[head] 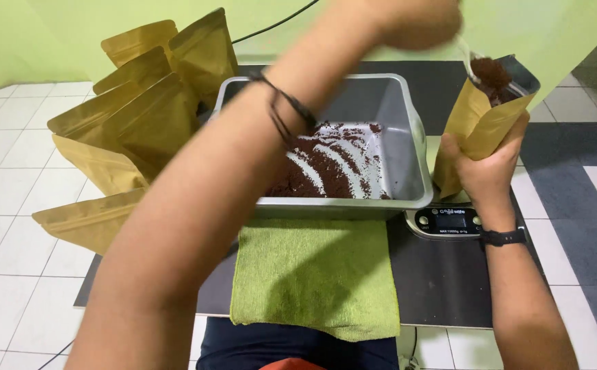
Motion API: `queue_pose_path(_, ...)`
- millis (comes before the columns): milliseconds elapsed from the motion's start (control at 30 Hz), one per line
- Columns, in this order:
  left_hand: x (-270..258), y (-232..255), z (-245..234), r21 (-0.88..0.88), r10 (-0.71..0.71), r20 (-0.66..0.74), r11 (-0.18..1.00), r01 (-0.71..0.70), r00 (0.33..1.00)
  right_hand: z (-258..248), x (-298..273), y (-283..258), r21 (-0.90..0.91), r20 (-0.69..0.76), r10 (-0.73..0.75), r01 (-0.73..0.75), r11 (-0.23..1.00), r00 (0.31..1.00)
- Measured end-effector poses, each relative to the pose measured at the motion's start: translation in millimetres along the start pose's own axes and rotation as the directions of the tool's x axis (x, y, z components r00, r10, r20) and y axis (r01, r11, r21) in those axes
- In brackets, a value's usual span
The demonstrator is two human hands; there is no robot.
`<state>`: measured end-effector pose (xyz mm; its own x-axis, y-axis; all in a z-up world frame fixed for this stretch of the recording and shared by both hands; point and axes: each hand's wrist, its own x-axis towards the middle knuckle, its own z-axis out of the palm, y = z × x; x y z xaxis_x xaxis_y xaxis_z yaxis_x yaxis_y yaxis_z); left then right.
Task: Filling paper bags with ground coffee using a spoon and weighing them on a digital scale for packaging.
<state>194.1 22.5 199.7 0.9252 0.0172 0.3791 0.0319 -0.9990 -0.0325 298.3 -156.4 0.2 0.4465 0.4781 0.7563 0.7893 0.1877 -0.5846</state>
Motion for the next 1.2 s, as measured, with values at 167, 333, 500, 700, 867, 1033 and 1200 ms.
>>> queue_pose_path(167, -1, 27, 51, 0.419, 0.341, -0.244, 0.881, -0.219, 0.908, -1, 3, 12, -0.021, -0.029, -0.092, 0.091, 0.996, 0.995)
queue_pose_path(333, -55, 32, 28, 0.471, 0.471, -0.286, 0.827, -0.306, 0.834, -2, 4, 10, 0.041, -0.030, -0.085, 0.087, 0.995, 0.996)
queue_pose_path(500, -127, 29, 15, 0.065, 0.080, -0.621, 0.997, -0.050, 0.780, -2, -2, 23, -0.032, -0.056, 0.085, -0.087, 0.996, 0.995)
queue_pose_path(700, -192, 27, 48, -0.101, -0.202, -0.495, 0.979, 0.174, 0.845, -1, -10, 45, -0.056, -0.040, 0.155, -0.157, 0.986, 0.987)
queue_pose_path(867, -228, 17, 76, -0.095, -0.369, -0.410, 0.927, 0.363, 0.834, -3, -9, 52, -0.026, -0.001, -0.007, 0.007, 1.000, 1.000)
queue_pose_path(1033, -246, 11, 95, -0.177, -0.506, -0.290, 0.862, 0.474, 0.812, -21, -3, 71, 0.059, -0.106, 0.003, 0.003, 0.998, 0.994)
queue_pose_path(1200, -244, 12, 95, -0.378, -0.635, -0.122, 0.740, 0.556, 0.762, -61, -5, 143, -0.260, -0.410, 0.013, -0.131, 0.957, 0.912)
